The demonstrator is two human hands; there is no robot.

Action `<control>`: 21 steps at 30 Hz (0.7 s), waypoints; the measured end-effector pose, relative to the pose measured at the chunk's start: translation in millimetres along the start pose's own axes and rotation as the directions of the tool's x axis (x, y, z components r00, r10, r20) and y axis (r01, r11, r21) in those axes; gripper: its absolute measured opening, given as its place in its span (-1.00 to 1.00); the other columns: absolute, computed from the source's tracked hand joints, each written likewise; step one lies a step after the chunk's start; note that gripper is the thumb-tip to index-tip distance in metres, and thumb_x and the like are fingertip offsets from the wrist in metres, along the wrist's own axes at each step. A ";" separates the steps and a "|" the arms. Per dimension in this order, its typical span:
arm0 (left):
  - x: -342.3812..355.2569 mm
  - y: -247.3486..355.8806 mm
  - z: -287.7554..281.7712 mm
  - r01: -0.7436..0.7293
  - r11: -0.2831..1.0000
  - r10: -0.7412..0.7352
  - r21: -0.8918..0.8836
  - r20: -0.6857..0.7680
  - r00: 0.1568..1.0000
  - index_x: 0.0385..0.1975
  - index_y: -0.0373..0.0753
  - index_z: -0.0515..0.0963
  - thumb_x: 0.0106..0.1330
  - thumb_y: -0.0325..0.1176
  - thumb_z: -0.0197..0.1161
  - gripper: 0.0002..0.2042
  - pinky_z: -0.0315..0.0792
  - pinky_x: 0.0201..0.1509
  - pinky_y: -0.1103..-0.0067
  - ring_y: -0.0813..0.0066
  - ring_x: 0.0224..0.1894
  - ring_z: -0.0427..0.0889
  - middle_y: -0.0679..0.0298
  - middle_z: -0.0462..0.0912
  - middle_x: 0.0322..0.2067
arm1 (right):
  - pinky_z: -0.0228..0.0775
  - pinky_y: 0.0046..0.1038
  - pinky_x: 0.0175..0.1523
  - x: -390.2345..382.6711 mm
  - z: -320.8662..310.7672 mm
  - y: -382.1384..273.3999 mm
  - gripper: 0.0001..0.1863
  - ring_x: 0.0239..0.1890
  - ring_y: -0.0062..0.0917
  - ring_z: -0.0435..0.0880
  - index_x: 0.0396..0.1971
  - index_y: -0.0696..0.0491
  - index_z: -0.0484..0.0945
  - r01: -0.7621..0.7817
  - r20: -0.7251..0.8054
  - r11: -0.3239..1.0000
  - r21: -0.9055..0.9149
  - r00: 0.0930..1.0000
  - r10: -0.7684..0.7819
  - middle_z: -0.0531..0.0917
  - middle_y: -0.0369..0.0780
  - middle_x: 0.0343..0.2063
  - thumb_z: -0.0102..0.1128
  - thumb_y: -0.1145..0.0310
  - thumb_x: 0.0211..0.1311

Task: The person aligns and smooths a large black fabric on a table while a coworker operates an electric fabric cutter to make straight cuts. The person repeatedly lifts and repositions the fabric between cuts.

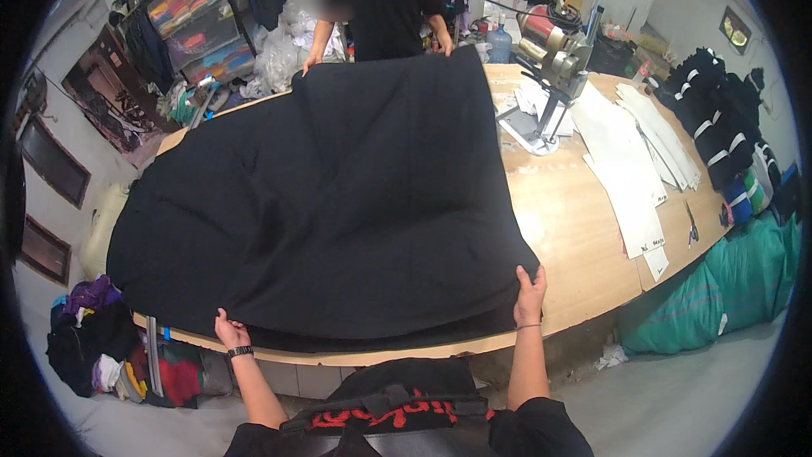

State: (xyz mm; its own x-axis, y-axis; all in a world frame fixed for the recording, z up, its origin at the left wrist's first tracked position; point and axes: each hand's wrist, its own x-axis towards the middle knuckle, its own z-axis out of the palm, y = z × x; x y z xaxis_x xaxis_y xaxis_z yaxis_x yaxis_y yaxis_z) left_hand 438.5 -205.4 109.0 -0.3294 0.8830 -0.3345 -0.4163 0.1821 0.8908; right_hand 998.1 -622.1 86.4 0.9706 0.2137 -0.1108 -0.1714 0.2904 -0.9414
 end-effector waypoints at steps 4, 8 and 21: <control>-8.3 40.9 7.5 -0.236 0.972 0.235 0.005 0.045 0.971 -0.04 -0.17 0.55 0.54 -0.14 0.30 -0.75 0.49 -0.38 0.63 0.59 -0.41 0.61 0.36 0.69 -0.27 | 0.52 -0.39 0.11 8.7 -31.6 -2.0 -0.71 -0.06 -0.48 0.64 -0.01 0.22 0.52 0.050 0.014 0.977 -0.205 0.999 -0.049 0.69 -0.19 -0.07 0.36 0.53 0.34; -6.6 38.9 -3.4 -0.342 0.938 0.330 -0.049 -0.161 0.930 0.34 -0.41 0.35 0.60 -0.18 0.18 -0.50 0.52 0.34 0.23 0.17 0.20 0.58 0.00 0.53 0.28 | 0.53 -0.38 0.08 12.4 -84.2 42.7 -0.68 -0.10 -0.43 0.68 -0.09 0.25 0.53 -0.001 -0.005 0.748 -0.663 1.000 -0.003 0.70 -0.10 -0.18 0.42 0.53 0.20; 23.5 -33.2 -73.0 0.042 0.908 -0.010 0.416 -0.079 0.997 -0.25 -0.02 0.32 0.55 0.05 0.24 -0.66 0.20 -0.69 0.66 0.68 -0.70 0.31 0.48 0.27 -0.62 | 0.29 -0.62 -0.31 5.1 -100.9 67.4 -0.87 -0.39 -0.80 0.41 -0.22 0.12 0.50 0.026 -0.015 0.787 -0.616 0.999 -0.044 0.53 -0.42 -0.44 0.18 0.40 0.56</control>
State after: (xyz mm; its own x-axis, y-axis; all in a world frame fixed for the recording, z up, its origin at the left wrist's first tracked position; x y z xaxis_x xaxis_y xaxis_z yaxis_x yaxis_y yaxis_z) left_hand 382.7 -222.3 49.1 -0.3908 0.8443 -0.3667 -0.0397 0.3825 0.9231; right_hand 1008.6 -695.5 -9.8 0.9795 0.1872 -0.0739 -0.0058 -0.3410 -0.9400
